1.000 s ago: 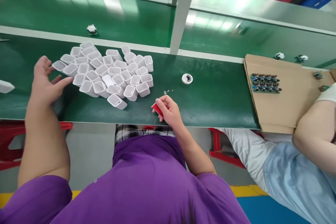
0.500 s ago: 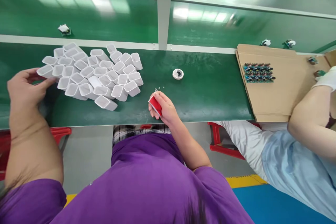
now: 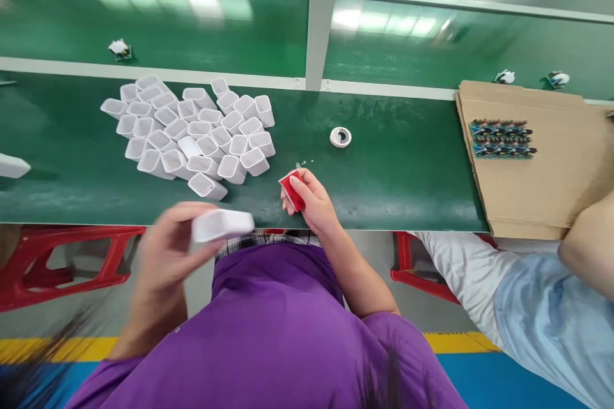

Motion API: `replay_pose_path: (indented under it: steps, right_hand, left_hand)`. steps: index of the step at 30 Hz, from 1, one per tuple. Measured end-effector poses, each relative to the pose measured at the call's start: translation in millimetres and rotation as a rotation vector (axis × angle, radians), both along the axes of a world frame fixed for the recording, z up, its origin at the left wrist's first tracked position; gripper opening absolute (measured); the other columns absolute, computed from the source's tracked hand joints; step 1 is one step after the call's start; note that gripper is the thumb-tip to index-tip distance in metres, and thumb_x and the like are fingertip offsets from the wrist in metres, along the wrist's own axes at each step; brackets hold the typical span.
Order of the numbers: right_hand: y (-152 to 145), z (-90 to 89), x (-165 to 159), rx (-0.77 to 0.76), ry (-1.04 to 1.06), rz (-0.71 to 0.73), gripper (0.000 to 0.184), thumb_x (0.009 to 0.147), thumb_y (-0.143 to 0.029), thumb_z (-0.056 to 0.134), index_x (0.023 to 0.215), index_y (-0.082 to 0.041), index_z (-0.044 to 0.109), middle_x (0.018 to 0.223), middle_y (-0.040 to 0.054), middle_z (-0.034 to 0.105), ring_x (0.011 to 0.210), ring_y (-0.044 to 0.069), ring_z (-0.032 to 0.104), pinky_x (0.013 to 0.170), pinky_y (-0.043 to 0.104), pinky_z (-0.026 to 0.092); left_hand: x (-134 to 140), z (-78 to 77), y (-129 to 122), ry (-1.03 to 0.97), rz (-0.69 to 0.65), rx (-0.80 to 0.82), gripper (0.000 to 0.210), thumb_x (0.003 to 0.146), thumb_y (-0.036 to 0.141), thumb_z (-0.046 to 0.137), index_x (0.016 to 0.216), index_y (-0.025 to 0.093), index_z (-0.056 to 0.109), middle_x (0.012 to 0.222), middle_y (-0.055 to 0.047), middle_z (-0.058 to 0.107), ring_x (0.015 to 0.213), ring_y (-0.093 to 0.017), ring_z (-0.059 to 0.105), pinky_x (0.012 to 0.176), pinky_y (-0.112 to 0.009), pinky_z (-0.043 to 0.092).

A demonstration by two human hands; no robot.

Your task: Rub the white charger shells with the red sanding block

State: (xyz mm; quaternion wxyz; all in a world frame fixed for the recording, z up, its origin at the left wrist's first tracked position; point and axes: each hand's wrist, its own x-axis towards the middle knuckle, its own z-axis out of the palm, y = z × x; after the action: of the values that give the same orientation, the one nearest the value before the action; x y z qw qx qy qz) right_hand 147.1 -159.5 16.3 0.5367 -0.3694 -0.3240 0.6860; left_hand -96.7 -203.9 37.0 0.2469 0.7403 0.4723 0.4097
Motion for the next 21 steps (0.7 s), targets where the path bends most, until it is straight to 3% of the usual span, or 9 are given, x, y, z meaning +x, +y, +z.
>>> replay_pose_path:
  steps: [1,3,5,8,13,16,21]
  right_hand:
    - [-0.1,-0.4,-0.5,0.005,-0.010,-0.011,0.030,0.083,-0.045,0.072,0.081,-0.021,0.053,0.064,-0.0074,0.064,0.041,0.004,0.049,0.049,0.021,0.046]
    - [-0.3,-1.6,-1.3,0.010,-0.013,-0.028,0.030,0.083,-0.044,0.072,0.082,-0.021,0.053,0.065,-0.0068,0.063,0.042,0.005,0.049,0.047,0.020,0.043]
    - [-0.8,-2.7,-1.8,0.008,-0.006,-0.049,0.029,0.083,-0.043,0.072,0.082,-0.022,0.052,0.065,-0.0070,0.063,0.042,0.004,0.047,0.046,0.020,0.040]
    - [-1.7,-4.1,-2.0,0.012,-0.015,-0.066,0.027,0.085,-0.043,0.070,0.085,-0.022,0.053,0.066,-0.0073,0.062,0.043,0.004,0.047,0.048,0.021,0.042]
    - [-1.3,-5.1,-2.4,0.009,-0.015,-0.067,0.029,0.083,-0.045,0.072,0.086,-0.022,0.054,0.065,-0.0073,0.061,0.045,0.005,0.049,0.048,0.021,0.041]
    - [-0.9,-4.0,-2.8,-0.011,-0.006,-0.082,0.032,0.080,-0.046,0.075,0.084,-0.022,0.054,0.064,-0.0075,0.059,0.046,0.005,0.047,0.047,0.021,0.039]
    - [-1.5,-2.1,-3.2,-0.015,-0.019,-0.078,0.032,0.080,-0.048,0.075,0.085,-0.023,0.055,0.065,-0.0066,0.060,0.048,0.006,0.047,0.049,0.021,0.040]
  left_hand:
    - [23.9,-4.1,0.2,-0.025,-0.118,-0.024,0.027,0.082,0.028,0.073,0.107,0.025,0.063,0.099,-0.003,0.072,0.087,-0.019,0.069,0.073,-0.033,0.059]
    - [59.1,-14.6,6.1,-0.072,-0.171,-0.024,0.022,0.084,0.022,0.069,0.105,0.023,0.061,0.096,-0.003,0.071,0.085,-0.016,0.069,0.073,-0.028,0.059]
    - [75.8,-25.0,12.7,-0.097,-0.179,0.004,0.022,0.084,0.018,0.066,0.105,0.021,0.059,0.095,-0.003,0.069,0.084,-0.015,0.068,0.073,-0.026,0.058]
    - [77.7,-34.8,16.6,-0.055,-0.192,0.067,0.032,0.084,0.017,0.067,0.114,0.020,0.056,0.104,-0.006,0.067,0.093,-0.017,0.067,0.076,-0.028,0.058]
    - [77.1,-36.1,19.5,0.110,-0.133,0.228,0.060,0.085,0.026,0.070,0.140,0.023,0.047,0.128,-0.014,0.057,0.117,-0.026,0.057,0.092,-0.040,0.056]
    - [84.7,-34.7,26.3,0.216,-0.149,0.329,0.058,0.087,0.028,0.069,0.142,0.028,0.050,0.140,-0.015,0.049,0.127,-0.030,0.050,0.101,-0.046,0.050]
    - [91.5,-34.9,35.2,0.252,-0.164,0.356,0.055,0.089,0.025,0.066,0.142,0.033,0.053,0.146,-0.014,0.046,0.129,-0.031,0.048,0.104,-0.048,0.048]
